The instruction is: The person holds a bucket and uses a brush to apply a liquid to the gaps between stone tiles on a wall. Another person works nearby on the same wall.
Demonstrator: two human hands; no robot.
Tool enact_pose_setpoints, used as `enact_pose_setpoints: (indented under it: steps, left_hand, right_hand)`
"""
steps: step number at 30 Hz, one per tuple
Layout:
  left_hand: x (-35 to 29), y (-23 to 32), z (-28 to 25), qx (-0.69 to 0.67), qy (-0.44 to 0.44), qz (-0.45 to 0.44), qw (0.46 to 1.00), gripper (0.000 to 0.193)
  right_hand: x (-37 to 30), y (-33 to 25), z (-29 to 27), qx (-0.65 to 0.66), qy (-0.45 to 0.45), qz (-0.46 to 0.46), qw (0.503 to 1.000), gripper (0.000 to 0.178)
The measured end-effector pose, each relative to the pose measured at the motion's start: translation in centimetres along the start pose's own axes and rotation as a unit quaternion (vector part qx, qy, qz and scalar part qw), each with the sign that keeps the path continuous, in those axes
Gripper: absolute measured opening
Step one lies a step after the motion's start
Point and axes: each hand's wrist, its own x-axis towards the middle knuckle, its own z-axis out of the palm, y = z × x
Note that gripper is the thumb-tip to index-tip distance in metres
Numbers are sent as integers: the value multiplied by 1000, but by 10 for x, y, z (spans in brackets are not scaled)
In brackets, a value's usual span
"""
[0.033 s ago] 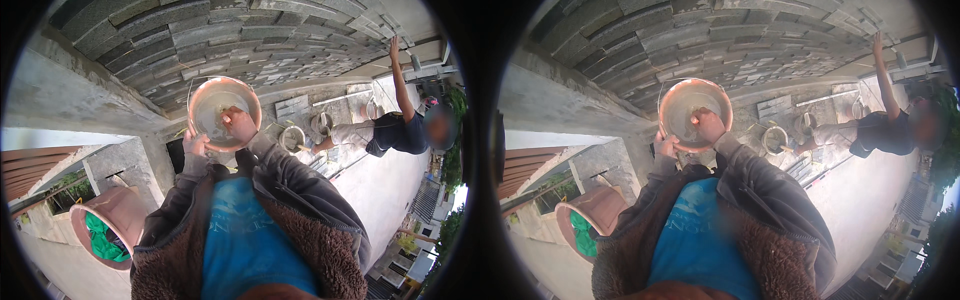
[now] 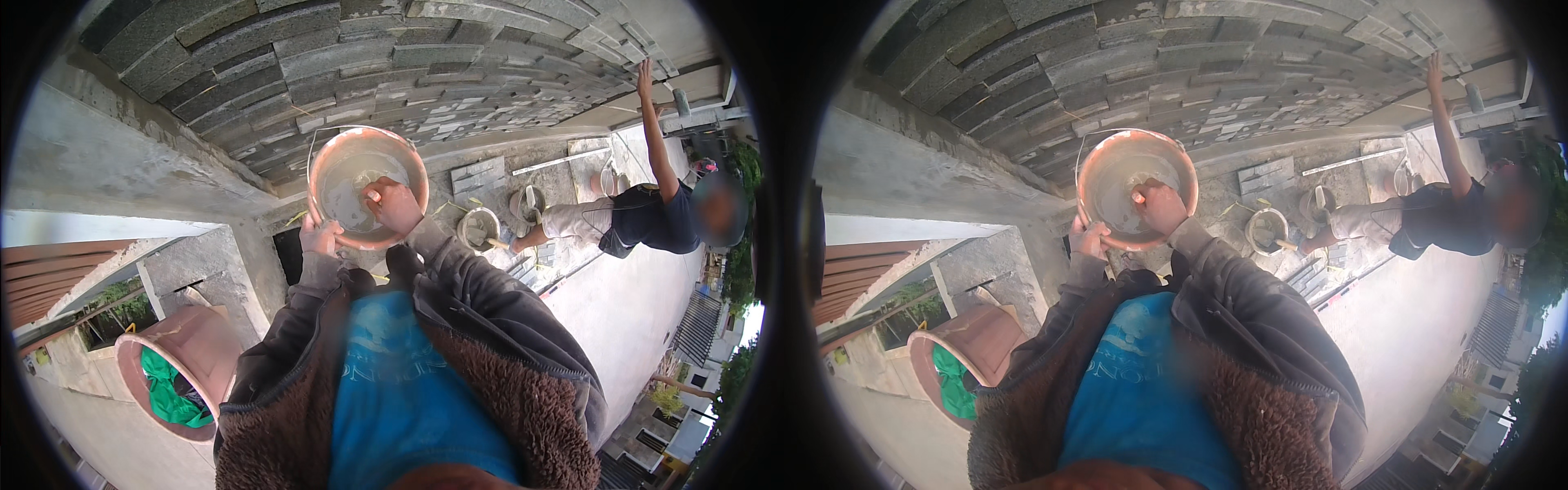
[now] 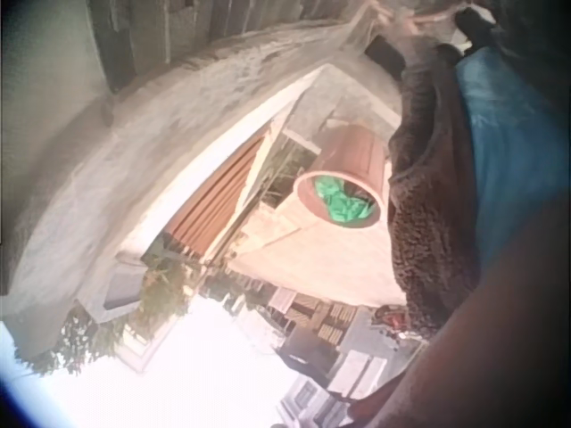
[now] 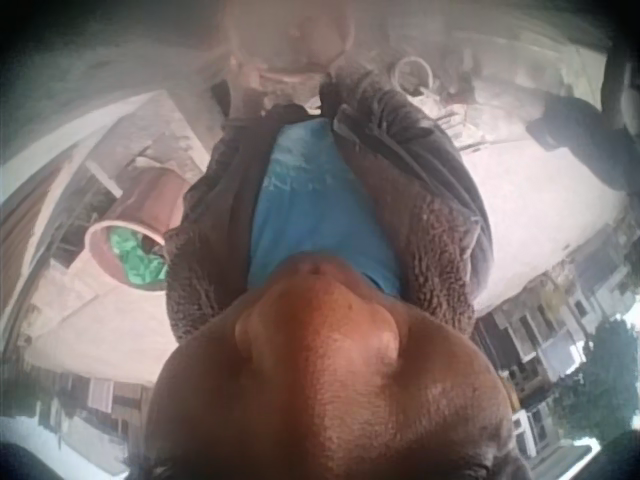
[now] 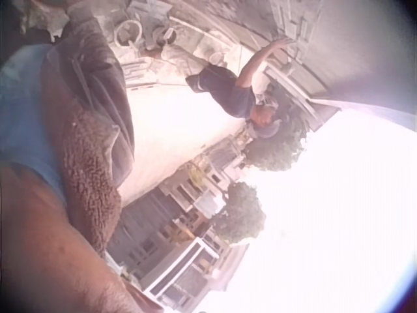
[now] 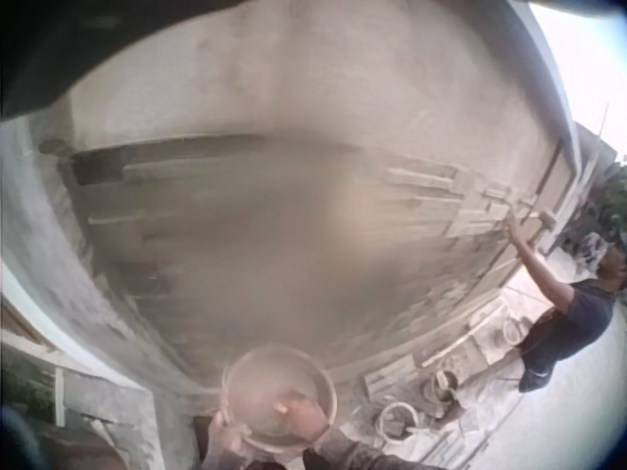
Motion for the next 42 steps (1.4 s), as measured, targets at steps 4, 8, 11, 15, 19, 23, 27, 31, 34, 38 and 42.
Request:
enact_pose_setpoints:
  steps: [4, 8, 11, 15, 19, 23, 27, 31, 34, 38, 42]
  left_hand:
    - [5, -11, 13, -4, 2, 16, 1000, 38]
    - [6, -13, 31, 25, 32, 1, 999, 38]
    - [4, -23, 40, -59, 37, 16, 997, 36]
    - [-1, -22, 61, -39, 55, 12, 998, 34]
    - [2, -37, 63, -72, 80, 26, 994, 31]
    - [-3, -45, 68, -59, 81, 31, 995, 31]
    - [-6, -47, 65, -64, 106, 31, 992, 32]
    - [-15, -42, 60, -75, 119, 33, 989, 36]
    - [-15, -35, 58, -64, 112, 26, 991, 40]
    - [-6, -43, 42, -53, 92, 48, 993, 44]
    - [-9, -43, 35, -58, 75, 61, 994, 43]
  right_hand:
    - [-17, -25, -57, 105, 180, -66, 976, 16]
    - [-24, 0, -60, 92, 186, -128, 970, 25]
    - [-22, 9, -68, 119, 187, -131, 966, 28]
    - [-22, 16, -90, 161, 140, -141, 967, 24]
    - [14, 43, -144, 336, 208, -98, 913, 18]
    - [94, 46, -230, 420, 336, -188, 822, 22]
    - [137, 56, -238, 337, 300, -178, 875, 21]
    - [124, 30, -271, 473, 390, -188, 767, 23]
    - [153, -3, -290, 427, 463, -304, 715, 26]
    - [198, -24, -309, 275, 544, -398, 686, 22]
    - [197, -23, -294, 223, 545, -376, 716, 18]
